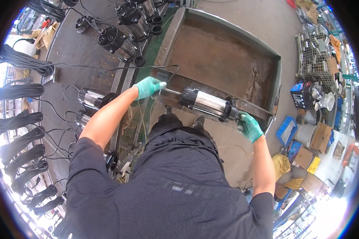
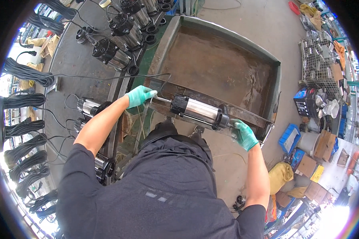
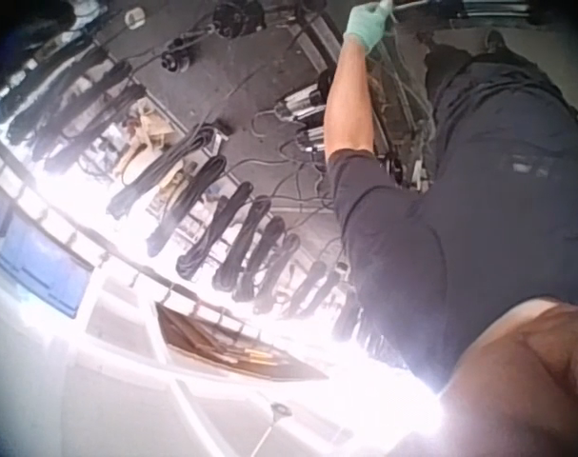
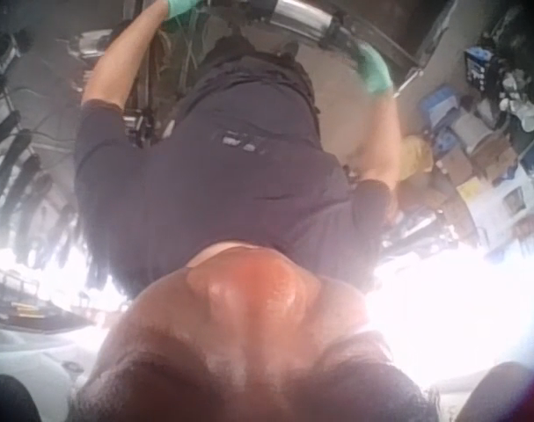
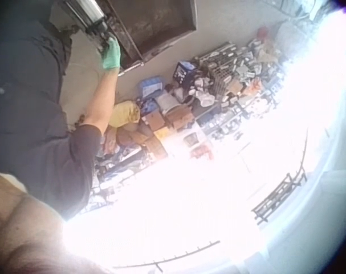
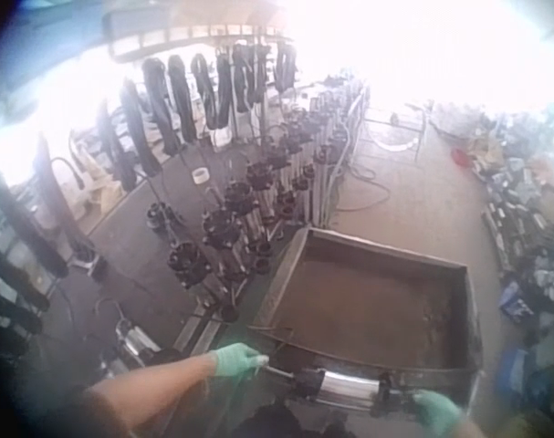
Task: The person tests a cylindrical metal pump component by repeatedly immersing it in a water bath and using a pneumatic hose to apply pressure.
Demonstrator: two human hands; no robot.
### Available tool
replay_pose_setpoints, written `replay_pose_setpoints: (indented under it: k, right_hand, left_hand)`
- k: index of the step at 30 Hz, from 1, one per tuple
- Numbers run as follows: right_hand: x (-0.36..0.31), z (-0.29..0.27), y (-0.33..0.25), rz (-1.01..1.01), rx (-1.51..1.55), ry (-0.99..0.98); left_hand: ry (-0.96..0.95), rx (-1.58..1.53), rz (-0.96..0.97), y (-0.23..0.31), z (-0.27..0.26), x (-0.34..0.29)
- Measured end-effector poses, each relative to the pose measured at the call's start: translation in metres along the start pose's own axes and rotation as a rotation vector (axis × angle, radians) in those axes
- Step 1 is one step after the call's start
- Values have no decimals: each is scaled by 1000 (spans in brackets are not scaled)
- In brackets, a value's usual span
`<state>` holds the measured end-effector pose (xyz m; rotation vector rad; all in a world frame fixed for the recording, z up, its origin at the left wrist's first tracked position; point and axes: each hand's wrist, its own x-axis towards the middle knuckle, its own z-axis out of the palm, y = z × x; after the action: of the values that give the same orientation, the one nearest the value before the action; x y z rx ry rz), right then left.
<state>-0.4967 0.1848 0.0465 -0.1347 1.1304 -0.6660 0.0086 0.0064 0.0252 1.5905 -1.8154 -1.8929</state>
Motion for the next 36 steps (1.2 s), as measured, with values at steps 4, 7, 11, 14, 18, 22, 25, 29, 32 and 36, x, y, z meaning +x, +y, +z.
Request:
replay_pose_setpoints:
  k: [4, 7, 11, 14, 18, 22, 25, 29, 32, 36]
  right_hand:
    - [-10, 25, -25, -41, -370, 57]
    - [4, 28, -23, -96, -1146, 53]
    - [22, 24, -12, -313, -2133, 225]
    - [25, -1, 15, -446, -1596, 216]
    - [10, 31, -2, -238, -1023, 178]
    - [10, 22, -4, -108, -587, 278]
    - [3, 36, -1, -190, -385, 312]
    - [11, 17, 13, -242, -263, 278]
    - [14, 17, 11, -272, -262, 290]
    - [18, 10, 11, -199, 52, 333]
  left_hand:
    - [28, -385, -434, 17, 12, 7]
    - [109, -315, -78, 5, 21, -5]
    - [461, 368, 908, -51, 24, 10]
    - [315, 114, 307, 2, 26, 3]
    - [123, -513, -286, 0, 28, -11]
    - [101, -693, -125, -12, 32, -24]
    - [114, -636, -104, -6, 28, -23]
    - [132, -401, -196, 0, 29, -21]
    - [136, -683, -369, -9, 31, -8]
    - [123, -726, -401, -8, 31, -1]
